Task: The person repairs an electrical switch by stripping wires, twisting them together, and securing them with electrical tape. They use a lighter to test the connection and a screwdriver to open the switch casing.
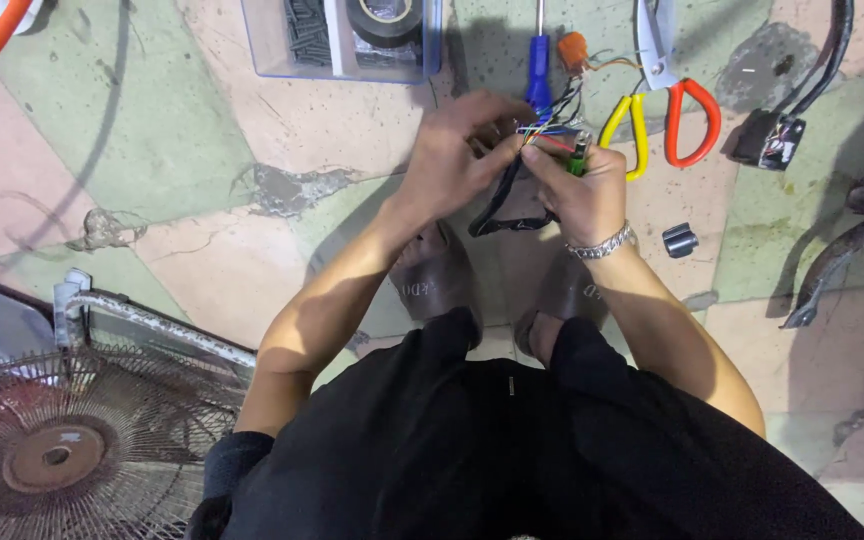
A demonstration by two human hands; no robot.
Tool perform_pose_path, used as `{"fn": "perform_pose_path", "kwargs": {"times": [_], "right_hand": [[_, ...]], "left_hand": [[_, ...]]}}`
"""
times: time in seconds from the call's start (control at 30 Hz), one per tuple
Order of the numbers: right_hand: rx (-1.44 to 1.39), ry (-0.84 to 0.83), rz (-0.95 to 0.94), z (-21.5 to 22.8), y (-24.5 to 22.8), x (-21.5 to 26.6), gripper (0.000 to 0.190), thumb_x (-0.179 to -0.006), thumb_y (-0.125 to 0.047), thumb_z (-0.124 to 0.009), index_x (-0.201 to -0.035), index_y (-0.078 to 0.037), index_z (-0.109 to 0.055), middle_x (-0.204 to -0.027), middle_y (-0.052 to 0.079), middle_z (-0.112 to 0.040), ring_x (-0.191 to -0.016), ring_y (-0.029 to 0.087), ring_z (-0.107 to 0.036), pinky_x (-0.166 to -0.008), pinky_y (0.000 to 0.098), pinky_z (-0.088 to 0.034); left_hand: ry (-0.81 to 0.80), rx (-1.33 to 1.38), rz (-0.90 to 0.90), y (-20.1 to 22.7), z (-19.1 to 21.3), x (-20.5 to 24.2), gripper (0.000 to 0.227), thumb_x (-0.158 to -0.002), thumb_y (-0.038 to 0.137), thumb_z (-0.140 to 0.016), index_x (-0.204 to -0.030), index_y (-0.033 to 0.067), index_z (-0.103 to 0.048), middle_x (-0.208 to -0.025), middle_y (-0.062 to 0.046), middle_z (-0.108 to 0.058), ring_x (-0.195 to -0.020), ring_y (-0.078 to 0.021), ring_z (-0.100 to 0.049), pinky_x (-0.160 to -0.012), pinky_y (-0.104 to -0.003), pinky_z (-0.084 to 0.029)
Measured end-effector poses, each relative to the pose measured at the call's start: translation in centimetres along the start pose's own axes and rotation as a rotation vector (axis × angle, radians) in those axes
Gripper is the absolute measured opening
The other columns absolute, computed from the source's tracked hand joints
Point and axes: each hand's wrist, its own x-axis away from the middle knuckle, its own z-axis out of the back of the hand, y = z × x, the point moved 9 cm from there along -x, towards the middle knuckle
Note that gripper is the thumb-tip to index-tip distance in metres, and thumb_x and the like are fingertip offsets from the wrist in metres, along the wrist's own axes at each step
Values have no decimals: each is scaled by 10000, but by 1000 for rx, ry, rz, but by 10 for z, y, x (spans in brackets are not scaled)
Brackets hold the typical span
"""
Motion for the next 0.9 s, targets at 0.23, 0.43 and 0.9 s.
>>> {"fn": "perform_pose_path", "kwargs": {"times": [0.23,0.43,0.9], "right_hand": [[249,-29,121,2,-11,1,17,-993,-34,-725,-977,-40,-726,-665,-56,-553,-524,15,-432,-454,167,-325],[50,20,52,9,-3,-4,70,-979,-5,-666,-925,-30,-704,-661,-32,-543,-467,34,-415,-420,181,-341],[-144,-77,74,9,1,-7,93,-974,53,-665,-1021,-26,-648,-782,13,-616,-478,28,-431,-419,166,-366]], "left_hand": [[-55,-206,-236,23,2,-5,165,-826,5,-793,-980,-31,-748,-894,-90,-662,-620,-190,-567,-555,-308,-451],[-81,-66,-122,10,-1,-12,185,-894,114,-759,-953,-45,-687,-837,-109,-707,-632,-196,-655,-584,-292,-537],[-151,44,-9,-6,-6,-16,138,-825,-12,-769,-961,2,-755,-764,-53,-698,-604,-117,-572,-535,-230,-443]]}}
